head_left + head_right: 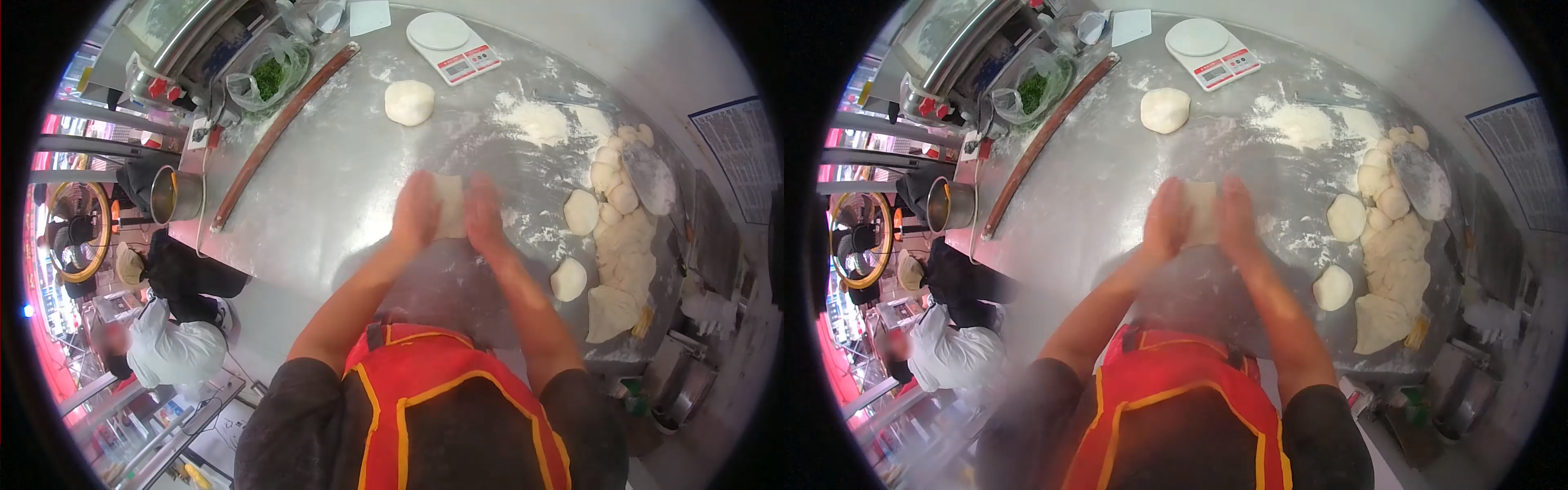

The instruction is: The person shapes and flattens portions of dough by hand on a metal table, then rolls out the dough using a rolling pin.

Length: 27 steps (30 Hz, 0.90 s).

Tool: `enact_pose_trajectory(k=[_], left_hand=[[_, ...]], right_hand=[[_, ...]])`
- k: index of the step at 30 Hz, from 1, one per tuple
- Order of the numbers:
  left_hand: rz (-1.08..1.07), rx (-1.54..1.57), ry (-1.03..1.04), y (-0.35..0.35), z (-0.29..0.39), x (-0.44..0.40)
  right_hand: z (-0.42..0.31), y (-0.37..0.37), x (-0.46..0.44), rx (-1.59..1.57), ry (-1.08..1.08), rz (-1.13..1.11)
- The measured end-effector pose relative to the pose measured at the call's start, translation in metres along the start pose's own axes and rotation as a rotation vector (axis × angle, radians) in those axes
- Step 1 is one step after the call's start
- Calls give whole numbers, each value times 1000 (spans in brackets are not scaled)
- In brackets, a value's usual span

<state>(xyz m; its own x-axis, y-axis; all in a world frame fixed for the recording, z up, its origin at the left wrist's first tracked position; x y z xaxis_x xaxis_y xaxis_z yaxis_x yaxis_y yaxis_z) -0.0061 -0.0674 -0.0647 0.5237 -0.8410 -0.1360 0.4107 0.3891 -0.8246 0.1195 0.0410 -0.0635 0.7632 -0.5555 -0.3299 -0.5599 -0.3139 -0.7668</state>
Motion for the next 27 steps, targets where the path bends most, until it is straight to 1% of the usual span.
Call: enact_pose_trajectory(k=[2,4,5,8,11,12,14,16,17,18,19,20,21,23,24,25,26,27], left_hand=[[-96,-259,222,13,13,-2],[-119,-245,212,16,8,-8],[-129,-240,210,16,5,-11],[-188,-246,171,8,11,-6],[-193,-318,179,2,16,-16],[-199,-351,189,5,14,-16],[-83,458,-3,18,-15,-6],[-55,699,-128,18,-30,8],[-88,532,-150,17,-36,20],[-121,364,-174,15,-37,32],[-90,411,-268,8,-19,37],[-122,492,-391,18,-17,34],[-156,572,-513,21,-14,25],[-198,888,-746,19,-11,26],[-198,1130,-853,-15,17,21],[-197,1376,-965,-32,34,20],[-224,1470,-962,-32,34,25],[-247,1561,-954,-33,29,29]], right_hand=[[-10,16,-4,49,-79,-20],[-24,24,-5,-146,66,-78],[-22,27,-5,-80,72,-108],[-19,33,-7,38,84,-105],[-18,29,-12,56,158,-166],[-19,20,-11,-46,280,-140],[-18,2,0,-259,520,-93],[-8,2,26,-229,702,-18],[-3,6,39,-216,798,20],[-9,2,36,-292,869,-92],[-20,-8,22,-370,933,-205],[-27,-11,11,-447,991,-318],[-28,-8,6,-554,974,-271],[-32,-3,1,-766,939,-171],[-41,-10,-5,-590,752,-128],[-56,-21,-9,-414,569,-91],[-68,-29,-6,-240,390,-62],[-70,-30,0,-310,419,-82]])
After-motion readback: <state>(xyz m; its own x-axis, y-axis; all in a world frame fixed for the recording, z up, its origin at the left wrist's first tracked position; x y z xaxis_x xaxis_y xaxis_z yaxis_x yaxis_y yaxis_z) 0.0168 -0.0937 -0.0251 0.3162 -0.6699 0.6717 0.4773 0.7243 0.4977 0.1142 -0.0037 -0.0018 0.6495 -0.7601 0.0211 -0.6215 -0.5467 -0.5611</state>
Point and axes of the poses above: each hand's wrist, its own x-axis away from the middle knuckle, its own y-axis out of the palm, z = x × y, the point moved 2 cm from there along -x, towards the middle knuckle, and after that the axes turned 2 degrees about -x, right-handed, at the moved point
